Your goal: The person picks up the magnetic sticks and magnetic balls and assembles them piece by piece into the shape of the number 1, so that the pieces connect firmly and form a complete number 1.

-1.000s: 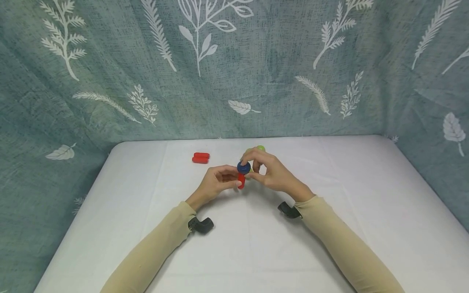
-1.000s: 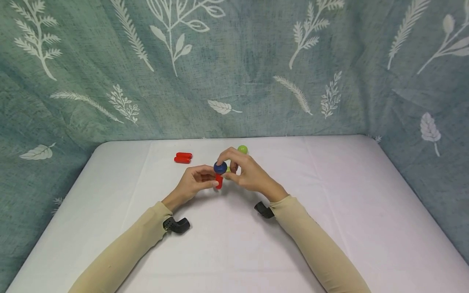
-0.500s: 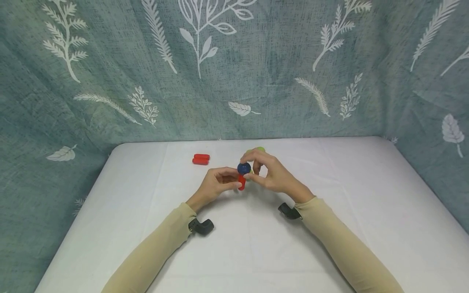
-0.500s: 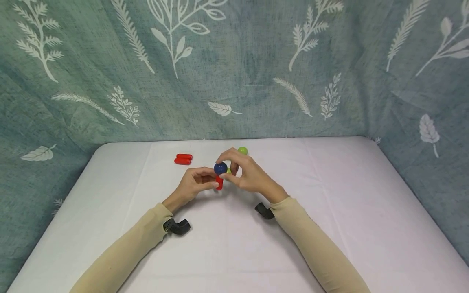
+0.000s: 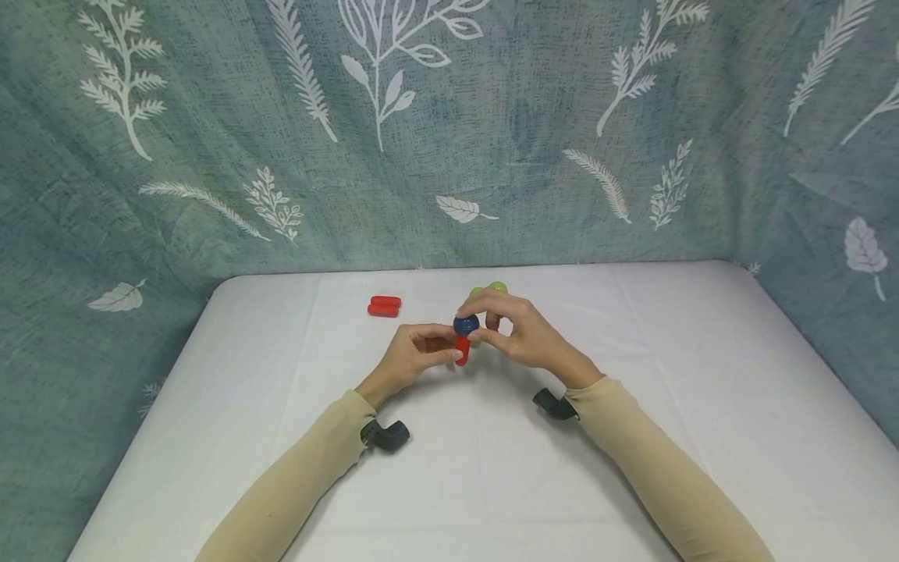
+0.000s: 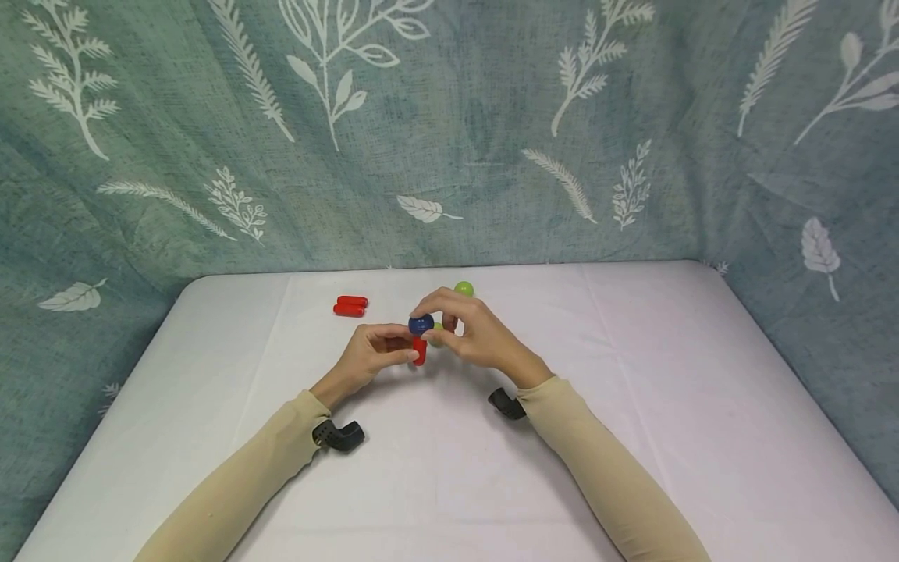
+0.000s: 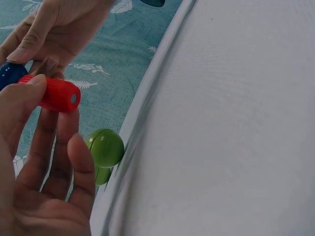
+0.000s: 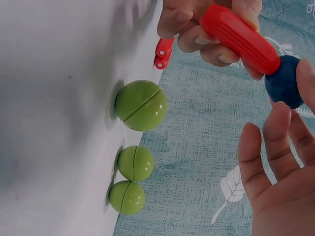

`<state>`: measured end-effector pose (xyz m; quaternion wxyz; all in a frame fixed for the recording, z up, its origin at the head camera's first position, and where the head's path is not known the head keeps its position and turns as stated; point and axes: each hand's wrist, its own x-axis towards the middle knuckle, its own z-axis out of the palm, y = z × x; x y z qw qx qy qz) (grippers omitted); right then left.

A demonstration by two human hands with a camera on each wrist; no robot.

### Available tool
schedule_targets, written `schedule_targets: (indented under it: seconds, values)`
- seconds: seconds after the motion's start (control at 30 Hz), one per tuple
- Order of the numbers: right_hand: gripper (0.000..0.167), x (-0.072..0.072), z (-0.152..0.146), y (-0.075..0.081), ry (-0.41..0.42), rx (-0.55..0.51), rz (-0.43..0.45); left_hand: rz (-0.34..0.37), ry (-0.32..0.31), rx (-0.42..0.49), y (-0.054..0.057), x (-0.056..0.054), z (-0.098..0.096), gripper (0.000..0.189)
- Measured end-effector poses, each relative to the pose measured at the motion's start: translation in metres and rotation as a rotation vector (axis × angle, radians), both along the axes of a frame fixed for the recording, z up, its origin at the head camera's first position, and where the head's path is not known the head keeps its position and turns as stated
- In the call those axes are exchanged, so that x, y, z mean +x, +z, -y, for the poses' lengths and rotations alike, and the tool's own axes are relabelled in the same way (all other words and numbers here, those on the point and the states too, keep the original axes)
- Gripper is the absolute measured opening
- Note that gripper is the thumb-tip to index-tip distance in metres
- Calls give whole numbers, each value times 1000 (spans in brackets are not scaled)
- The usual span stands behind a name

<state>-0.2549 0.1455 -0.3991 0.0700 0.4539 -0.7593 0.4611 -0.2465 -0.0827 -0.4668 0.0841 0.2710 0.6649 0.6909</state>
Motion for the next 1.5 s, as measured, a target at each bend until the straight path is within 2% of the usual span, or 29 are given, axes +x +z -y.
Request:
schedule_targets:
  seconds: [0.43,1.33,1.5]
  values:
    - [33,1,0,-1,-21,-11,-27,-18,-2,8,1,-1,-1,33]
    - [29,0,2,-4,-21,-31,-39,-18,11,22,-1,-1,-1,33]
    - [39,-2,-2,-3,-27,-34,-71,-33,20,17,-1,-1,-1,31]
